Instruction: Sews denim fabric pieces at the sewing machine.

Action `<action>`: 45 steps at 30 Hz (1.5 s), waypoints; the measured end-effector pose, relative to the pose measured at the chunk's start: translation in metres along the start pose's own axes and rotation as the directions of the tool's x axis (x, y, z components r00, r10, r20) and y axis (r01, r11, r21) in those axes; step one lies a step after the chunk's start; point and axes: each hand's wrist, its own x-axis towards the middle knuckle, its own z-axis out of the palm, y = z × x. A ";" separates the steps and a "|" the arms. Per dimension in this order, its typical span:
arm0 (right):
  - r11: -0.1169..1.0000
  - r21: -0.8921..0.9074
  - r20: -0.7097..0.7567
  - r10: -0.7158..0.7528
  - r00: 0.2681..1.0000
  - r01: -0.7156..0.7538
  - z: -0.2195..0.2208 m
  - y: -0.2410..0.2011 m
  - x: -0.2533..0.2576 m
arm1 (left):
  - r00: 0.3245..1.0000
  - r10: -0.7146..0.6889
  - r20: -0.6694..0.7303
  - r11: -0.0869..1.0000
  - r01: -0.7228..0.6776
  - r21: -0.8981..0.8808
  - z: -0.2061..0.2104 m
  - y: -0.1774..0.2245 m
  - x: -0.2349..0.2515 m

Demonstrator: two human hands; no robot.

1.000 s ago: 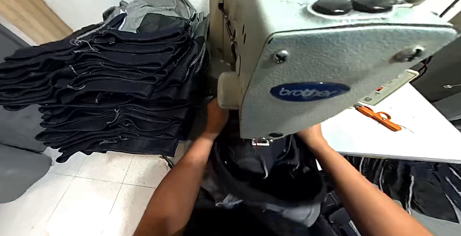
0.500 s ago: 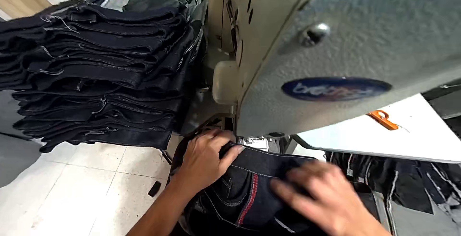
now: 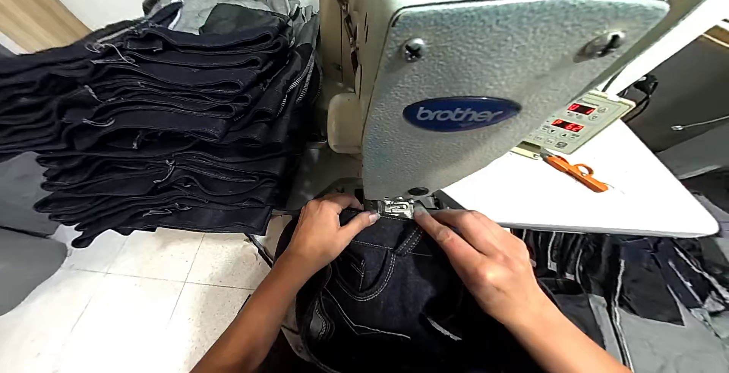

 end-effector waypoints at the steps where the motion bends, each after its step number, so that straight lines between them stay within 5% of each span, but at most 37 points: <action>1: 0.998 0.054 0.003 0.035 0.999 -0.035 0.001 -0.003 0.003 | 1.000 0.000 -0.006 1.000 0.000 0.001 0.000 0.000 0.000; 5: 0.809 0.448 0.166 0.342 0.925 -0.380 0.003 -0.011 0.011 | 1.000 -0.008 -0.016 1.000 0.007 -0.018 -0.001 -0.001 0.001; 8: 0.654 0.519 0.363 0.415 0.835 -0.551 0.006 -0.003 0.014 | 1.000 0.008 -0.008 1.000 -0.008 -0.027 -0.002 -0.003 0.003; 12: 0.847 0.347 0.226 0.341 0.912 -0.403 0.012 0.001 0.019 | 0.980 0.140 -0.141 0.978 -0.114 0.177 0.001 0.004 -0.001; 15: 0.882 0.310 0.156 0.320 0.934 -0.354 0.017 0.004 0.017 | 0.935 0.264 -0.236 0.922 -0.173 0.346 -0.001 0.025 -0.014; 18: 0.834 0.391 0.138 0.364 0.921 -0.388 0.024 0.004 0.010 | 0.995 0.026 0.101 0.976 -0.003 -0.217 -0.002 0.045 -0.033; 21: 0.805 0.438 0.081 0.407 0.910 -0.399 0.032 -0.002 0.005 | 0.956 -0.108 0.273 0.757 0.257 -0.600 0.006 0.045 -0.035; 28: 0.925 0.298 -0.025 0.254 0.967 -0.235 0.034 -0.007 0.005 | 0.969 -0.159 0.191 0.758 0.244 -0.605 0.015 0.039 -0.032; 33: 0.988 0.126 0.115 0.079 0.990 -0.094 0.018 -0.009 0.001 | 0.965 -0.228 0.131 0.793 0.262 -0.551 0.020 0.041 -0.034; 36: 0.981 0.130 0.167 0.121 0.978 -0.144 0.015 -0.007 -0.001 | 0.992 0.075 -0.102 0.987 -0.088 -0.132 0.025 0.030 -0.038; 38: 0.979 0.117 0.183 0.146 0.972 -0.169 0.017 -0.005 -0.001 | 0.870 0.444 -0.216 0.892 -0.406 0.197 0.024 0.016 -0.035; 40: 0.981 0.089 0.175 0.156 0.972 -0.174 0.018 -0.006 0.000 | 0.750 0.657 -0.074 0.722 -0.598 0.348 0.014 0.008 -0.028; 42: 0.975 0.116 0.170 0.171 0.971 -0.192 0.020 -0.003 0.000 | 0.694 0.718 0.057 0.632 -0.684 0.365 0.008 0.002 -0.020; 45: 0.891 0.291 0.216 0.293 0.931 -0.348 0.020 0.010 -0.012 | 0.710 0.696 0.110 0.647 -0.686 0.333 0.004 -0.004 -0.013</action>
